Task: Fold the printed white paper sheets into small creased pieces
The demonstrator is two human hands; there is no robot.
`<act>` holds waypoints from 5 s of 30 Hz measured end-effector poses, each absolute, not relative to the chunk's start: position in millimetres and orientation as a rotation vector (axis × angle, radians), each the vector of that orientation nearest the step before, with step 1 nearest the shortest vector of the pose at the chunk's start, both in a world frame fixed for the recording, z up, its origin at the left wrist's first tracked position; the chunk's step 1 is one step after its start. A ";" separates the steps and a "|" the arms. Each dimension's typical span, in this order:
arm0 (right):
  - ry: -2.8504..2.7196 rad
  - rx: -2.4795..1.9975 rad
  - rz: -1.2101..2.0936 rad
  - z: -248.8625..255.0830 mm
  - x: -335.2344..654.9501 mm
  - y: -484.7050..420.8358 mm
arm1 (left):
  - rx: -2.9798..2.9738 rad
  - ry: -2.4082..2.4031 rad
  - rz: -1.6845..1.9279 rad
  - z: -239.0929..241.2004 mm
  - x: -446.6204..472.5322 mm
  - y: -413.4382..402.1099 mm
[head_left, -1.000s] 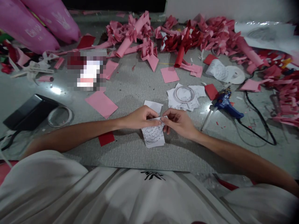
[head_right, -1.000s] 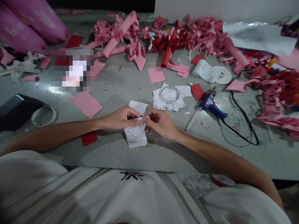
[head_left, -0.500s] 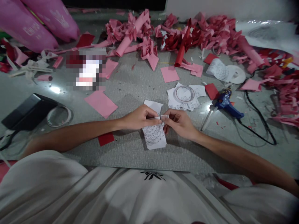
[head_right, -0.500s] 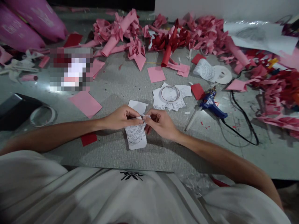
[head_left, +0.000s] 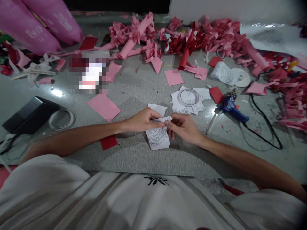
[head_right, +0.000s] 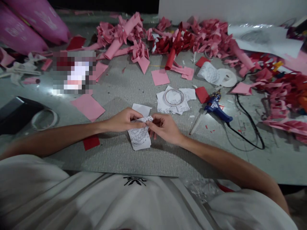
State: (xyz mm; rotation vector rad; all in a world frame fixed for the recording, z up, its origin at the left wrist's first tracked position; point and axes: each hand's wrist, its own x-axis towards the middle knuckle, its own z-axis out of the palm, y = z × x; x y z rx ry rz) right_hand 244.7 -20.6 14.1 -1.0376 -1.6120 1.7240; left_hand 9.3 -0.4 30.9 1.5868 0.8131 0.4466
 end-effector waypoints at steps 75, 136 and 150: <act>-1.930 -1.214 0.740 7.3 246.0 -18.2 | 1.630 0.865 0.595 18.1 10.4 -8.5; -1.984 -1.047 1.076 15.1 247.5 -11.1 | 1.582 0.956 0.595 30.1 9.5 -2.7; -2.014 -1.041 0.980 11.5 245.0 -15.0 | 1.447 0.949 0.524 36.0 14.0 -2.5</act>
